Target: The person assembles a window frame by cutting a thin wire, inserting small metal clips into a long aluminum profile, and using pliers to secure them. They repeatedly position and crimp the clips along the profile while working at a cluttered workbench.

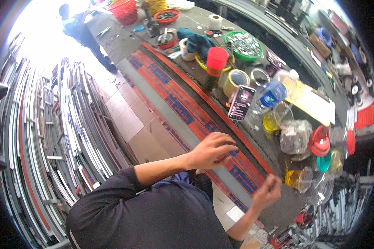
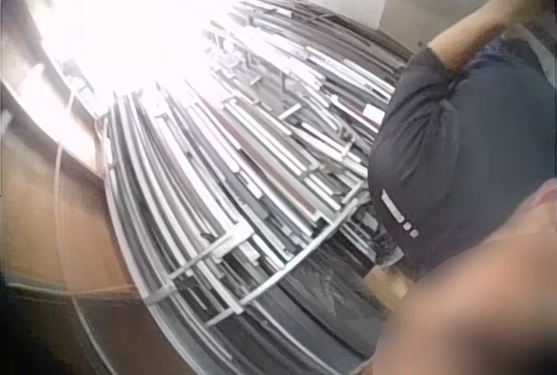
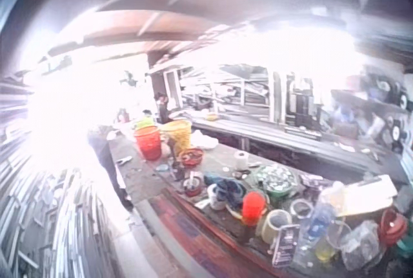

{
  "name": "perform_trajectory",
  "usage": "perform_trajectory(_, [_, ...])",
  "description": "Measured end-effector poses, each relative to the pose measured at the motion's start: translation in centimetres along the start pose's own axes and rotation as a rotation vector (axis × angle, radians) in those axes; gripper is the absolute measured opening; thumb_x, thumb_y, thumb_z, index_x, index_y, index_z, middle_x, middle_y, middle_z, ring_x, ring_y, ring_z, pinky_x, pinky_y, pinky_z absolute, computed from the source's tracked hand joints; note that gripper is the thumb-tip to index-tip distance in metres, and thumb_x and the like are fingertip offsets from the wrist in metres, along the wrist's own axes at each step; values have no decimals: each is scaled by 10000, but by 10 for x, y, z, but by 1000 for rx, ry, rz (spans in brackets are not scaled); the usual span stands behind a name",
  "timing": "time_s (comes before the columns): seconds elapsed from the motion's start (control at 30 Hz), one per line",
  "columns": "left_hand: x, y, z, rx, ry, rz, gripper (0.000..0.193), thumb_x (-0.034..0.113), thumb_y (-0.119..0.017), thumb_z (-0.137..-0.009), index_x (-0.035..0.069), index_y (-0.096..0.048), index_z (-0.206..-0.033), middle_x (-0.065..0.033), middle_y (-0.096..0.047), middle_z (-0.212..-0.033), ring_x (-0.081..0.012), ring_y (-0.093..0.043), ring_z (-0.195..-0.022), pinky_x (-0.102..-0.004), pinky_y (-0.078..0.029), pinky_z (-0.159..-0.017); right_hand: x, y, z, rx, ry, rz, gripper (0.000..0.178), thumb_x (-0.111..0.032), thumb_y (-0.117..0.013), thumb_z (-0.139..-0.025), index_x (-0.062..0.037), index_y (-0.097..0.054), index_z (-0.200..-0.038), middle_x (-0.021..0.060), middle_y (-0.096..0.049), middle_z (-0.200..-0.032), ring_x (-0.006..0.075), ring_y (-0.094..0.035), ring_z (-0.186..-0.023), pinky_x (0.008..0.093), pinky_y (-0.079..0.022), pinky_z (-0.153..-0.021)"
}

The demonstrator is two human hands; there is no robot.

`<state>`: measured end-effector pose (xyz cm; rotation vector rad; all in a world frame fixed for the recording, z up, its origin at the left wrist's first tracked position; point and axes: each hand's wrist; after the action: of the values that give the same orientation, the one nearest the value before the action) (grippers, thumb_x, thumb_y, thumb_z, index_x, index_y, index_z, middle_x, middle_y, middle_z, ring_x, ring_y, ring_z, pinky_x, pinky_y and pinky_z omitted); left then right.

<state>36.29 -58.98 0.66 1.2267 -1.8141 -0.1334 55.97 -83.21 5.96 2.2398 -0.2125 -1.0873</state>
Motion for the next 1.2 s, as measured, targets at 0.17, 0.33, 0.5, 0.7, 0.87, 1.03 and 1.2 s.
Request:
perform_trajectory(0.17, [-17,120,88,358,393,-127,309,76,-841,-926,65,-813,-1234,-156,-776,-1183,-370,-737,-1161,-503,-576,-1046,-157,-130,-45,-722,302,-335,208,-206,-794,-1088,2,-784,-1076,90,-770,-898,152,-731,-762,333,-564,-659])
perform_trajectory(0.33, [-66,180,216,614,954,-127,206,130,-784,-1012,23,-818,-1185,-147,-813,-1046,-297,-797,-974,-420,-630,-905,-277,-248,-14,-1028,449,-441,176,-158,-804,-1055,15,-791,-1088,121,-774,-905,182,-735,-793,355,-564,-705])
perform_trajectory(0.5, [-153,265,300,696,1348,201,230,197,-769,-1067,-2,-820,-1170,-131,-854,-985,-220,-827,-921,-378,-646,-846,-354,-368,24,-1060,474,-378,167,-160,-823,-1044,3,-805,-1077,153,-798,-991,272,-779,-879,389,-599,-758])
perform_trajectory(0.7, [-229,448,312,563,1204,70,233,164,-730,-1103,1,-815,-1246,-110,-854,-1025,-165,-808,-963,-352,-639,-881,-455,-502,31,-984,538,-351,125,-117,-811,-1024,3,-809,-1059,174,-802,-998,310,-781,-909,434,-599,-826])
perform_trajectory(0.87, [-283,554,310,676,1099,78,225,164,-711,-1125,7,-815,-1248,-98,-854,-1054,-161,-794,-962,-339,-626,-880,-522,-623,4,-807,601,-260,165,-164,-828,-1003,-3,-794,-1010,194,-801,-984,373,-775,-933,498,-593,-869])
perform_trajectory(1.03, [-326,583,312,861,1030,333,223,165,-679,-1149,10,-800,-1253,-84,-843,-1062,-153,-773,-933,-320,-593,-864,-559,-735,-22,-606,646,73,187,-208,-854,-982,-35,-786,-1006,184,-811,-1028,393,-777,-1035,523,-587,-951])
perform_trajectory(1.2, [-375,598,294,745,1056,500,209,139,-677,-1148,-5,-789,-1251,-85,-838,-1067,-135,-760,-941,-314,-599,-889,-567,-803,-30,-652,692,432,241,-267,-882,-961,-85,-780,-1081,151,-807,-1136,401,-768,-1125,574,-569,-983])
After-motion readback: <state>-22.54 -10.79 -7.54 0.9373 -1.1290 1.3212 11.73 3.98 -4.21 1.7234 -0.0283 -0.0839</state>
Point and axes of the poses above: each hand's wrist, its own z-axis away from the middle knuckle, its own y-axis out of the back of the hand, x = y × z
